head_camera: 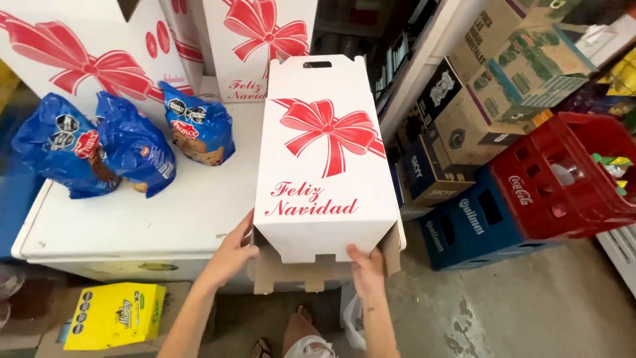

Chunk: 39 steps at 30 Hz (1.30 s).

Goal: The person assembles a white cardboard gift box with a red bow and 'Feliz Navidad' text. They fold the side flaps, tuck the top flaps, and secure the bottom tabs to form the box on a white surface.

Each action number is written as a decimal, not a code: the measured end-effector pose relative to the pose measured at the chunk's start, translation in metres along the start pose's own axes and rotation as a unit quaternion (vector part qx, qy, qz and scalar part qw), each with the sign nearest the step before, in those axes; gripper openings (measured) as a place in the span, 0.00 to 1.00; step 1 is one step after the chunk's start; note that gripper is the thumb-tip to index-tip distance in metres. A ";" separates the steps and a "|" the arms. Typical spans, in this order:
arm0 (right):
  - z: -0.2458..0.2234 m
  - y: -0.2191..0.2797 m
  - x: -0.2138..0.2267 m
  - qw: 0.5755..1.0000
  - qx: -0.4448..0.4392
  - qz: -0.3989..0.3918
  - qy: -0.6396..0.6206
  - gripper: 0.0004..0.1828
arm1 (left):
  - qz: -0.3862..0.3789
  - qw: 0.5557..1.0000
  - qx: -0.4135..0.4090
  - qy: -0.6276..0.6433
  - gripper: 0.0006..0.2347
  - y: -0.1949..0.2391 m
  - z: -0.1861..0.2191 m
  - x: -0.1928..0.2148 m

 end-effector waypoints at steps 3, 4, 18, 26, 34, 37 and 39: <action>-0.002 -0.007 -0.033 0.944 0.015 0.012 0.330 0.28 | 0.047 0.999 -0.018 0.010 0.44 0.013 0.007 0.013; 0.001 -0.016 -0.033 0.944 0.013 0.009 0.329 0.28 | 0.049 0.999 -0.017 0.010 0.44 0.014 0.005 0.014; 0.033 -0.012 0.087 0.412 0.145 -0.339 0.833 0.83 | 0.043 0.986 0.014 -0.158 0.34 -0.013 -0.012 0.007; -0.008 0.011 0.070 0.665 0.273 -0.214 0.662 0.16 | -0.006 0.958 0.086 -0.274 0.36 0.009 0.033 0.010; -0.019 0.009 0.033 0.857 0.215 0.065 0.463 0.18 | 0.006 0.969 0.067 -0.236 0.37 0.004 0.039 0.018; -0.031 0.015 0.020 0.838 0.343 -0.069 0.418 0.10 | 0.018 0.964 0.085 -0.253 0.37 0.009 0.047 0.016; -0.043 0.026 0.010 0.829 0.357 -0.109 0.416 0.07 | 0.013 0.976 0.064 -0.210 0.41 0.012 0.057 0.023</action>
Point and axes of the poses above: each hand's wrist, its own y-axis away from the middle knuckle, its own x-axis out of the back of the hand, z = x × y, the point moved 2 cm from there along -y, towards the middle knuckle, and after that the axes turned 15 degrees about -y, right-handed, at the moved point
